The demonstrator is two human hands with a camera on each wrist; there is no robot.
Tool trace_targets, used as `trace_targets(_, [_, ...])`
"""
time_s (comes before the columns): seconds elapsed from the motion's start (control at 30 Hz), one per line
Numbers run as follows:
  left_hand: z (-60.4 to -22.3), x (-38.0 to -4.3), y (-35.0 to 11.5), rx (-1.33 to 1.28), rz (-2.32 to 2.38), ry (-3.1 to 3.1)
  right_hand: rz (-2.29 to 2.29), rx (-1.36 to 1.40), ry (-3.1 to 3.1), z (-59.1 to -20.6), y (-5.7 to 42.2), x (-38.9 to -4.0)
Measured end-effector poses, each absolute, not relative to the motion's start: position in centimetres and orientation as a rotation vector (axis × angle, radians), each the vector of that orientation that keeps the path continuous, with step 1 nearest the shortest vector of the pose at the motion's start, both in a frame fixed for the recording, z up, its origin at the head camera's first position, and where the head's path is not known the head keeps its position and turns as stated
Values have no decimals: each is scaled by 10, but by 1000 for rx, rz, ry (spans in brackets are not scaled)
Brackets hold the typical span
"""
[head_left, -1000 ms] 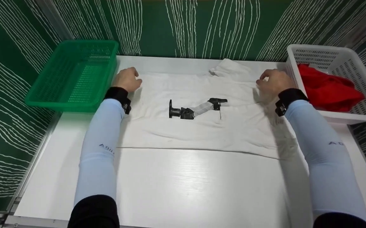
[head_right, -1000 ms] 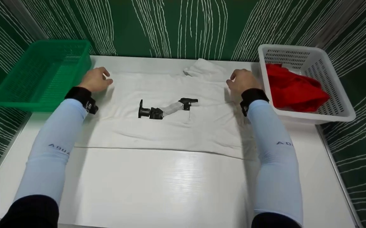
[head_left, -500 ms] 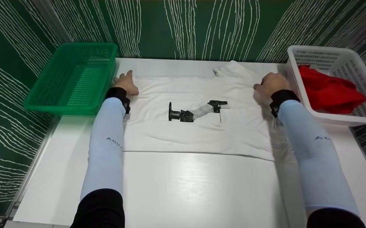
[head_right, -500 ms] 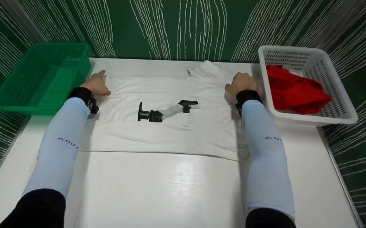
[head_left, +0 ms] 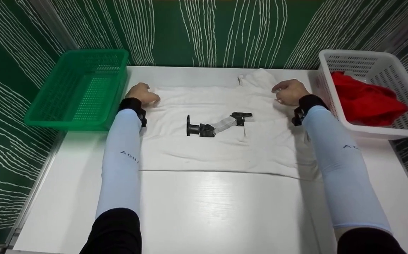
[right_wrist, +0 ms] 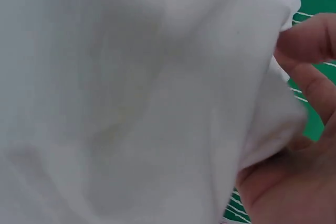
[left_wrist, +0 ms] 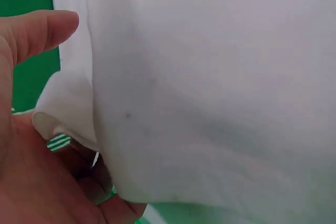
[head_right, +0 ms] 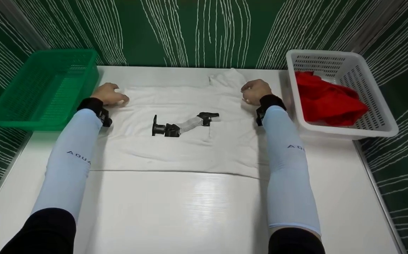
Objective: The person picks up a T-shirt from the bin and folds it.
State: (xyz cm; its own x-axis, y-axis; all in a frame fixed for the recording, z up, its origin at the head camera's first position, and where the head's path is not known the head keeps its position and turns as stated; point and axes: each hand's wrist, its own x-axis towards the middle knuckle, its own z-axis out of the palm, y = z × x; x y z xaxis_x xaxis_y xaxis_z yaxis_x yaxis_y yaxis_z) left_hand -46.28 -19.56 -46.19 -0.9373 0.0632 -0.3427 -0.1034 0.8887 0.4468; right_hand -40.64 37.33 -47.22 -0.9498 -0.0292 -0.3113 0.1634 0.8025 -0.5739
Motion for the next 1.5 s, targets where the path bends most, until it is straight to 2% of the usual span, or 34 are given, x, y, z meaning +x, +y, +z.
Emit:
trace_targets(0.23, [-462,-461,-191,61,858,2837,-1299,220,2647,-470,359,-404])
trace_targets(0.4, [-460,-460,-187,135,870,2851,-2024,307,2303,-467,350,-404])
trace_targets(0.47, [-461,-460,-187,138,865,2851,-2183,391,2208,-465,348,-403])
trace_targets(0.53, [-461,-461,-188,146,872,2865,-2037,493,2371,-463,346,-402])
trace_targets(0.63, [-462,-464,-189,166,923,2913,-1381,593,2698,-462,348,-401])
trace_targets(0.7, [-461,-464,-190,174,967,2940,-992,565,2778,-464,350,-400])
trace_targets(0.8, [-456,-464,-190,185,1019,2948,-865,483,2785,-468,351,-402])
trace_targets(1.13, [-433,-453,-201,301,939,2867,-1889,420,2386,-466,344,-412])
trace_targets(1.37, [-421,-439,-212,453,778,3118,-2498,391,1867,-451,368,-388])
trace_targets(1.5, [-410,-427,-215,505,630,3176,-2652,188,1621,-440,379,-369])
